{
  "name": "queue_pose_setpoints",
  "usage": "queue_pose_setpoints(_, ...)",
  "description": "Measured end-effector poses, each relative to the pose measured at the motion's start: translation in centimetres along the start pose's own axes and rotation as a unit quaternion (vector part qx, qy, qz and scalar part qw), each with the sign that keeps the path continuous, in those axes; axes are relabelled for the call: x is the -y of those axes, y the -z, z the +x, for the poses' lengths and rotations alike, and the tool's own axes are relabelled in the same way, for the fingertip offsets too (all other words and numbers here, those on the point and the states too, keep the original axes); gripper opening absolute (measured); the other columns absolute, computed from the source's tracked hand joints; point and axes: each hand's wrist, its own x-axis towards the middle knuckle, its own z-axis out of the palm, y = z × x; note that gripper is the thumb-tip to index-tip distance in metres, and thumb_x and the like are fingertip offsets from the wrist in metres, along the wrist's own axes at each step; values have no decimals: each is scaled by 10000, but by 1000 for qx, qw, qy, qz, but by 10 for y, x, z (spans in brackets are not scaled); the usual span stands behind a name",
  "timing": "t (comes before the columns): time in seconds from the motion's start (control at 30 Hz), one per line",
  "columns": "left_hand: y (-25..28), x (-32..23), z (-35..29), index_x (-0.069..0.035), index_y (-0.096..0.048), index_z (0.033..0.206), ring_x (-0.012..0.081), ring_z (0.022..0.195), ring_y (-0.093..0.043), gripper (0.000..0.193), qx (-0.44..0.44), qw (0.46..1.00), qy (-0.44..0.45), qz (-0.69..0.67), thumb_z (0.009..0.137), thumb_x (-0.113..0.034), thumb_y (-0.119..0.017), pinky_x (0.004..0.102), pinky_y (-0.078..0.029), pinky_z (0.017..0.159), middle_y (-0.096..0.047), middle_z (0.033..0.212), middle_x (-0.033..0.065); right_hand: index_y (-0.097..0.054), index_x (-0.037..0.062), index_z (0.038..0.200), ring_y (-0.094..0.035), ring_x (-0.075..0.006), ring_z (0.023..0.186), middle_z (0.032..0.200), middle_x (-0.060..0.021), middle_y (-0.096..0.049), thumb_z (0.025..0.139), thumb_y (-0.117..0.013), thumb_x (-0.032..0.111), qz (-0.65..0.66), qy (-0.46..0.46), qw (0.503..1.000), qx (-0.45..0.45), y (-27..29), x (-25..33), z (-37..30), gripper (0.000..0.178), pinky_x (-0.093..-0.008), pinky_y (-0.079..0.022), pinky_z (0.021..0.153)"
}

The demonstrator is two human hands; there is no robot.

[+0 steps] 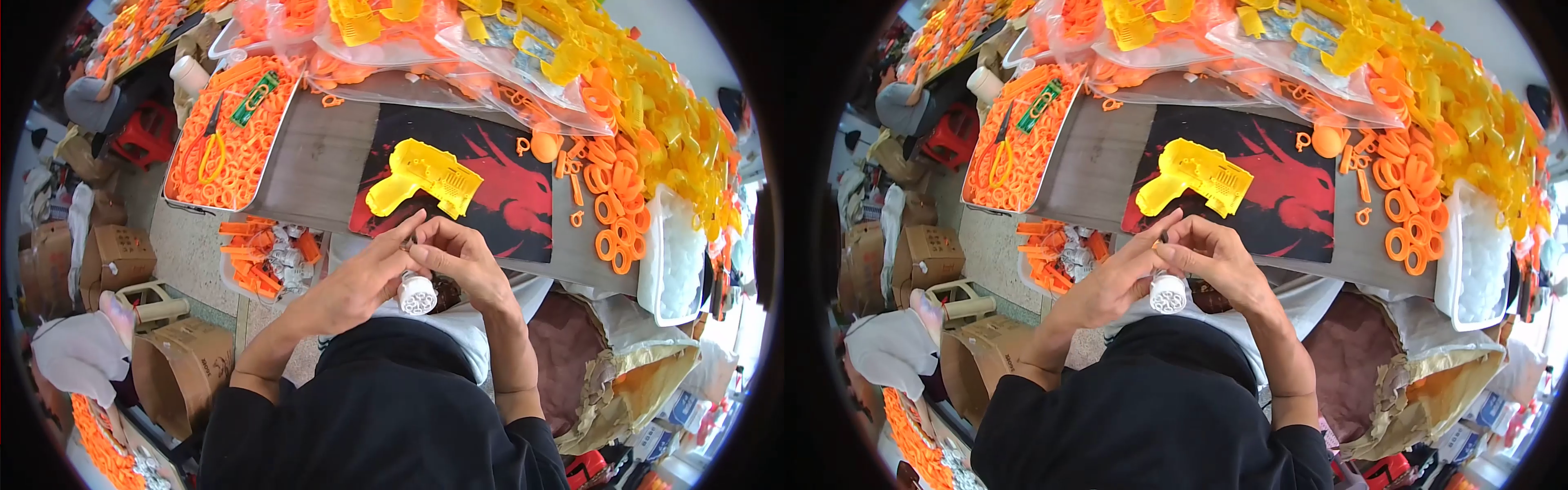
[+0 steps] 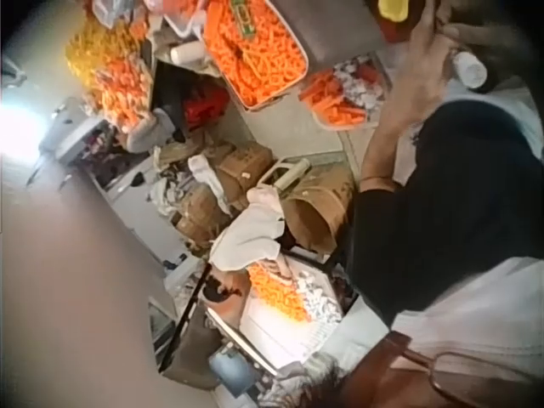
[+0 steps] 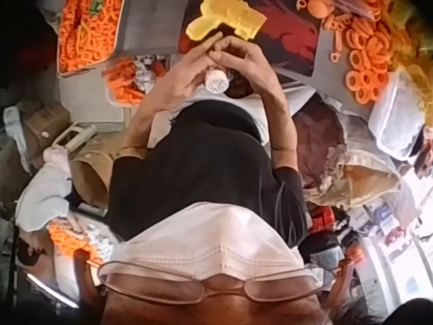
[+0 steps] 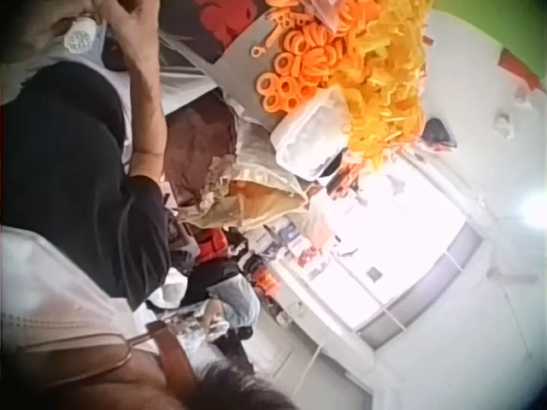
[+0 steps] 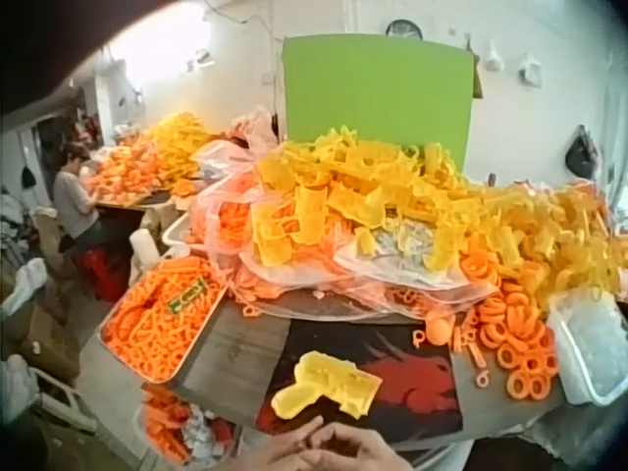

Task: Assemble yellow plastic toy guns by attaching triggers, springs, and casing components.

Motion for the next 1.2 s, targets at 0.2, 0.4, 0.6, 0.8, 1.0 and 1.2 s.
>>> queue_pose_setpoints(0.2, -6, -8, 7, -15, -593, 1314, 417, 1460, -381, 411, 5, 963, -27, 268, 906, -31, -641, 499, -374, 1166, -299, 1619, 255, -683, -1, 1023, -610, -102, 881, 968, -27, -664, 992, -689, 145, -27, -21, 998, -56, -3, -4, -9, 149, -260, -481, 850)
queue_pose_setpoints(0.4, -30, -18, 10, -163, -747, 1248, 382, 1520, -282, 366, -56, 921, -93, 373, 888, -117, -703, 571, -324, 1185, -359, 1609, 189, -632, -9, 1046, -563, -197, 1158, 1191, -127, -622, 1069, -538, 139, 70, 259, 957, -107, 4, -36, -12, 177, -339, -454, 983)
queue_pose_setpoints(0.6, 33, 12, 48, -113, -709, 1288, 384, 1432, -419, 391, -143, 978, -60, 136, 898, -77, -704, 510, -327, 1190, -414, 1567, 188, -564, 66, 953, -705, -253, 756, 675, -58, -657, 1104, -472, 282, -91, 344, 911, -206, 38, -12, -43, 280, -514, -366, 1116)
queue_pose_setpoints(0.8, 39, 129, 93, -75, -685, 1237, 360, 1361, -449, 445, -241, 892, 33, 382, 875, -321, -764, 509, -308, 1151, -527, 1445, 149, -582, 39, 874, -508, -144, 534, 562, -9, -502, 1089, -504, 243, -169, 291, 911, -238, 100, 71, -90, 307, -436, -427, 1050)
queue_pose_setpoints(1.0, 42, 124, 97, -58, -601, 1266, 356, 1291, -503, 560, -223, 903, 32, 367, 863, -406, -775, 486, -364, 1098, -575, 1356, 174, -715, -16, 940, -624, -168, 647, 710, -65, -659, 997, -624, 163, -414, 113, 895, -124, 89, 126, -37, 208, -291, -494, 747)
queue_pose_setpoints(1.2, 18, 126, 115, -35, -526, 1226, 104, 948, -630, 376, -241, 960, 116, -84, 929, -103, -746, 268, -533, 817, -654, 1062, 46, -737, -9, 942, -682, -274, 613, 758, -167, -707, 940, -675, 171, -488, 126, 862, -61, 92, 25, 65, 190, -367, -515, 613)
